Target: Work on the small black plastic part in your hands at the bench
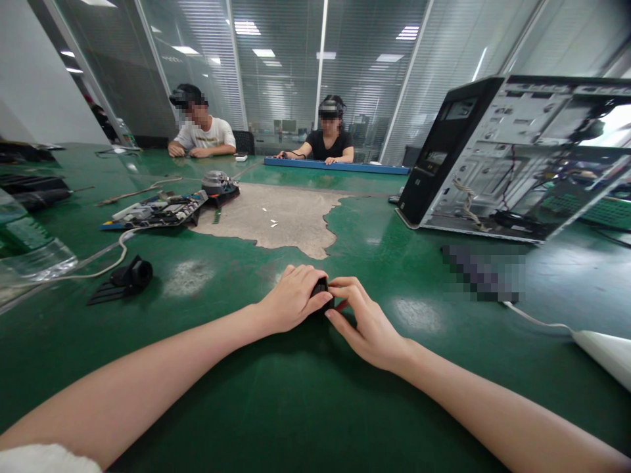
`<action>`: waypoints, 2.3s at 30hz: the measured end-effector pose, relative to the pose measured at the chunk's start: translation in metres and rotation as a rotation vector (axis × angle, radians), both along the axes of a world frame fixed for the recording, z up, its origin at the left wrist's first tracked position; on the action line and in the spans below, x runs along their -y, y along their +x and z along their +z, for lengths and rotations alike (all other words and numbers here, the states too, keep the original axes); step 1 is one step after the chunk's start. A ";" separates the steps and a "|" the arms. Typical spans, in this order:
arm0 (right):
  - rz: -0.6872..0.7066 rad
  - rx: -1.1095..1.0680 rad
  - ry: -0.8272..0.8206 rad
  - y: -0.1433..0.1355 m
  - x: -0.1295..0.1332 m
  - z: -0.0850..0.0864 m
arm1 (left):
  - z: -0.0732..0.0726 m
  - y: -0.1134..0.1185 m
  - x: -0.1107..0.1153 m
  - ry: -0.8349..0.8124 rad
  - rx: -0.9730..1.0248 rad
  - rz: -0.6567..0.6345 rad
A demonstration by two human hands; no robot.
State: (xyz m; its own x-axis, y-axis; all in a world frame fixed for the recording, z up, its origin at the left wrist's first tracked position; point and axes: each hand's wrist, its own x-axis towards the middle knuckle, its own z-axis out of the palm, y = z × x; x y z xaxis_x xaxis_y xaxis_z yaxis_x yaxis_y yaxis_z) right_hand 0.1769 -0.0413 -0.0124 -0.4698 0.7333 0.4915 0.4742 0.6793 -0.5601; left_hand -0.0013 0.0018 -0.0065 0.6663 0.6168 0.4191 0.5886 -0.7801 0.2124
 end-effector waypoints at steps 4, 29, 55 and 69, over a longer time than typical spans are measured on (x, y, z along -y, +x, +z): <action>-0.012 0.010 0.038 0.000 0.000 0.001 | 0.001 0.000 0.000 -0.005 -0.012 0.003; -0.014 -0.023 0.002 0.000 -0.001 0.000 | 0.002 0.000 0.001 -0.007 0.000 -0.002; 0.014 -0.131 -0.167 -0.001 -0.005 -0.004 | 0.002 0.001 0.001 -0.009 -0.011 -0.002; -0.017 -0.026 0.053 0.000 0.000 0.002 | 0.002 0.001 0.001 -0.002 -0.013 0.005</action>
State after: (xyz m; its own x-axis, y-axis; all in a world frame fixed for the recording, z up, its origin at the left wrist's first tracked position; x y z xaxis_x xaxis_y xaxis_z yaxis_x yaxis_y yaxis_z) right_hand 0.1770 -0.0412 -0.0108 -0.4438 0.7134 0.5422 0.4714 0.7005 -0.5358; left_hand -0.0005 0.0004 -0.0046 0.6685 0.6211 0.4091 0.5952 -0.7766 0.2065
